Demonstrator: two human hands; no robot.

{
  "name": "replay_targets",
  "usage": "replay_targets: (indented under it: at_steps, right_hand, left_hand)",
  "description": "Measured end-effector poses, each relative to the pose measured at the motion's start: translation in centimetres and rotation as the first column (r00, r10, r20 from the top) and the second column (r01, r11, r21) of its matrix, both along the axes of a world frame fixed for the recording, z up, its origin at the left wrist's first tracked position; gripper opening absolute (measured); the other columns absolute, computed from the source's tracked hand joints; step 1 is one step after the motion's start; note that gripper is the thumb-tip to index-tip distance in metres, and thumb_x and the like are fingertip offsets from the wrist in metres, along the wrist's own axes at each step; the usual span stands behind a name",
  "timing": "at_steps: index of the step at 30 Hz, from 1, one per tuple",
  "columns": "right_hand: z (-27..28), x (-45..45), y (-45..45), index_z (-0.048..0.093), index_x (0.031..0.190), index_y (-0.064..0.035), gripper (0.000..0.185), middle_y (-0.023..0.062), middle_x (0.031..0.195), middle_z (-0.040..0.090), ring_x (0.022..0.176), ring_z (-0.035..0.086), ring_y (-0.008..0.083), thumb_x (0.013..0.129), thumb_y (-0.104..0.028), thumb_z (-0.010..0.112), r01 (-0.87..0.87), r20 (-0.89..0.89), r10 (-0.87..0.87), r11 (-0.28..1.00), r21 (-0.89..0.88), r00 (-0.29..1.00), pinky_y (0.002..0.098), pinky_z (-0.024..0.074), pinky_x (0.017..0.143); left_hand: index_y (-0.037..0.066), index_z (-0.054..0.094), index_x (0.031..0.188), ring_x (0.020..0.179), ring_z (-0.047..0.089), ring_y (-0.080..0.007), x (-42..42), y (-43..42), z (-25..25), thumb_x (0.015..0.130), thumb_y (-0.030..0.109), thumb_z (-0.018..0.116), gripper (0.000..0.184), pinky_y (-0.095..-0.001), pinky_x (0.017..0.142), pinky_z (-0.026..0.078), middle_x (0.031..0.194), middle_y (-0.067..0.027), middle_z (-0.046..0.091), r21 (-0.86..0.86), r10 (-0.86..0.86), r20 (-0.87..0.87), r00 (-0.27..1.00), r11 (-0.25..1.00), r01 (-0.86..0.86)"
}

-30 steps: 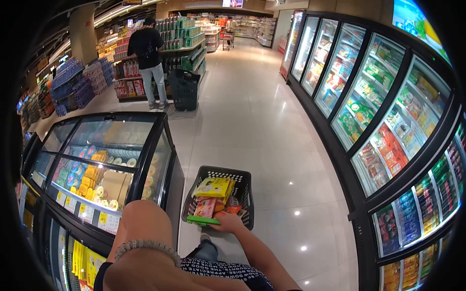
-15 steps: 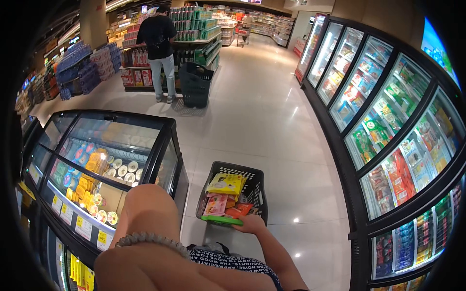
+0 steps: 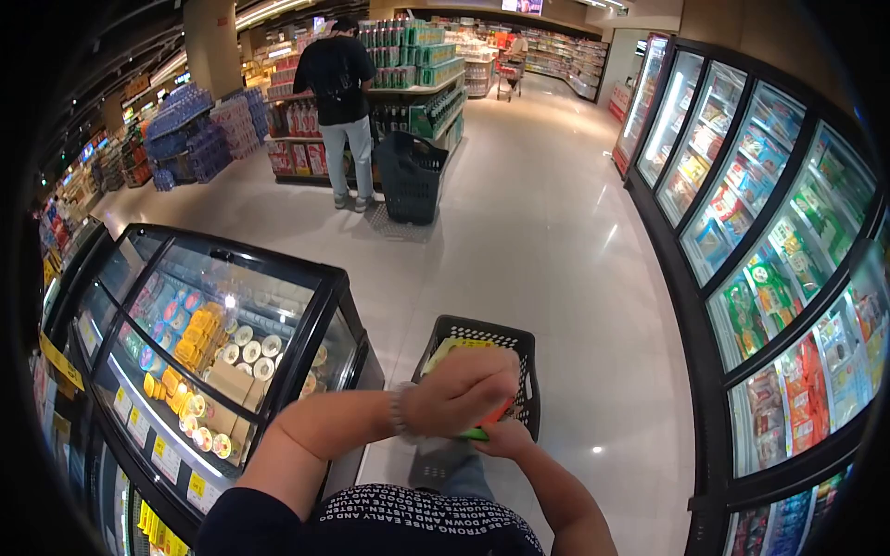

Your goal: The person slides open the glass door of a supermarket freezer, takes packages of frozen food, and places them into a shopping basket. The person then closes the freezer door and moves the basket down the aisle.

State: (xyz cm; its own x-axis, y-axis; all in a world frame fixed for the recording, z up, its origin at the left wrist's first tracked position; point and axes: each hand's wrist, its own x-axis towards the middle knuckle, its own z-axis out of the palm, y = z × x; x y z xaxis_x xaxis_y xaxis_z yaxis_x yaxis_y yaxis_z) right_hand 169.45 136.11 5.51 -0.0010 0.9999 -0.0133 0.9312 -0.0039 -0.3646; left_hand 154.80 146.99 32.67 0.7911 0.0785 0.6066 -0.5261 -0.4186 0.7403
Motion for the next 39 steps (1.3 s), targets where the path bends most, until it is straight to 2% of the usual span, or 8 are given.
replay_targets:
  at_steps: [2,4,6,8,11,15,26,39]
  right_hand:
    - [-1.0,2.4,2.1,0.063,0.079,-0.0105,0.043,0.0110,0.063,0.061,0.058,0.061,0.0293,0.074,-0.052,0.053,-0.021,0.084,0.029,0.995,-0.095,0.996,0.0405,0.0496,0.055]
    - [1.5,3.8,3.9,0.063,0.078,-0.0118,0.042,0.0099,0.061,0.060,0.057,0.061,0.0290,0.075,-0.052,0.052,-0.004,0.102,0.022,0.984,-0.180,0.995,0.0402,0.0492,0.053]
    - [0.8,6.4,5.9,0.061,0.082,-0.0088,0.045,0.0113,0.060,0.059,0.055,0.060,0.0299,0.076,-0.053,0.051,-0.058,0.086,0.074,0.982,-0.179,0.994,0.0407,0.0485,0.052]
    - [1.2,8.5,7.6,0.060,0.079,-0.0076,0.044,0.0106,0.058,0.058,0.053,0.059,0.0301,0.075,-0.051,0.053,-0.111,0.088,0.121,0.988,-0.107,0.989,0.0400,0.0486,0.051]
    - [-3.4,12.3,10.3,0.059,0.075,-0.0090,0.041,0.0095,0.058,0.058,0.053,0.059,0.0296,0.073,-0.049,0.056,-0.176,0.043,0.171,0.970,0.171,0.984,0.0399,0.0492,0.052]
    - [0.5,15.3,13.7,0.059,0.073,-0.0101,0.038,0.0094,0.059,0.058,0.053,0.060,0.0293,0.072,-0.048,0.058,-0.161,0.069,0.163,0.987,-0.024,0.984,0.0402,0.0495,0.052]
    - [0.4,23.3,23.5,0.057,0.067,-0.0113,0.039,0.0074,0.056,0.057,0.050,0.058,0.0272,0.072,-0.050,0.056,-0.255,0.152,0.262,0.965,-0.059,0.953,0.0382,0.0469,0.046]
    - [0.6,29.7,33.6,0.056,0.068,-0.0098,0.039,0.0088,0.054,0.056,0.050,0.058,0.0271,0.070,-0.048,0.056,-0.372,0.148,0.396,0.914,-0.164,0.906,0.0379,0.0459,0.047]
  left_hand:
    - [0.000,0.046,0.072,0.062,0.046,-0.0218,4.9,2.6,-7.8,0.090,0.019,0.042,0.026,-0.0323,0.059,0.038,0.068,-0.0104,0.047,-0.067,0.194,-0.301,0.934,0.972,-0.223]
    - [0.000,0.048,0.078,0.067,0.051,-0.0241,7.8,5.7,-16.1,0.090,0.019,0.042,0.023,-0.0315,0.063,0.041,0.072,-0.0137,0.052,0.086,0.370,-0.496,0.786,0.921,-0.379]
    - [0.001,0.049,0.086,0.070,0.055,-0.0256,9.4,9.0,-26.6,0.089,0.024,0.046,0.023,-0.0329,0.065,0.043,0.074,-0.0142,0.054,0.195,0.488,-0.394,0.779,0.872,-0.448]
    - [0.004,0.050,0.091,0.073,0.058,-0.0281,8.9,10.2,-30.8,0.087,0.036,0.047,0.032,-0.0362,0.067,0.045,0.077,-0.0146,0.057,0.172,0.475,-0.592,0.651,0.863,-0.474]
    - [0.007,0.050,0.095,0.074,0.060,-0.0300,8.7,10.5,-27.9,0.086,0.045,0.044,0.040,-0.0394,0.068,0.046,0.080,-0.0147,0.060,0.347,0.497,-0.752,0.433,0.857,-0.381]
    - [0.004,0.054,0.101,0.078,0.060,-0.0266,12.9,14.3,-28.5,0.087,0.049,0.036,0.051,-0.0361,0.072,0.045,0.085,-0.0146,0.062,0.404,0.446,-0.811,0.377,0.895,-0.189]
    - [0.001,0.049,0.096,0.058,0.061,-0.0160,20.1,25.0,-27.3,0.090,0.045,0.036,0.047,-0.0280,0.059,0.048,0.065,-0.0066,0.059,-0.005,-0.053,-0.902,0.429,0.994,0.111]
    - [0.004,0.049,0.090,0.057,0.059,-0.0193,24.8,32.9,-27.4,0.085,0.046,0.049,0.042,-0.0309,0.055,0.047,0.066,-0.0098,0.057,-0.130,-0.106,-0.895,0.433,0.991,-0.025]
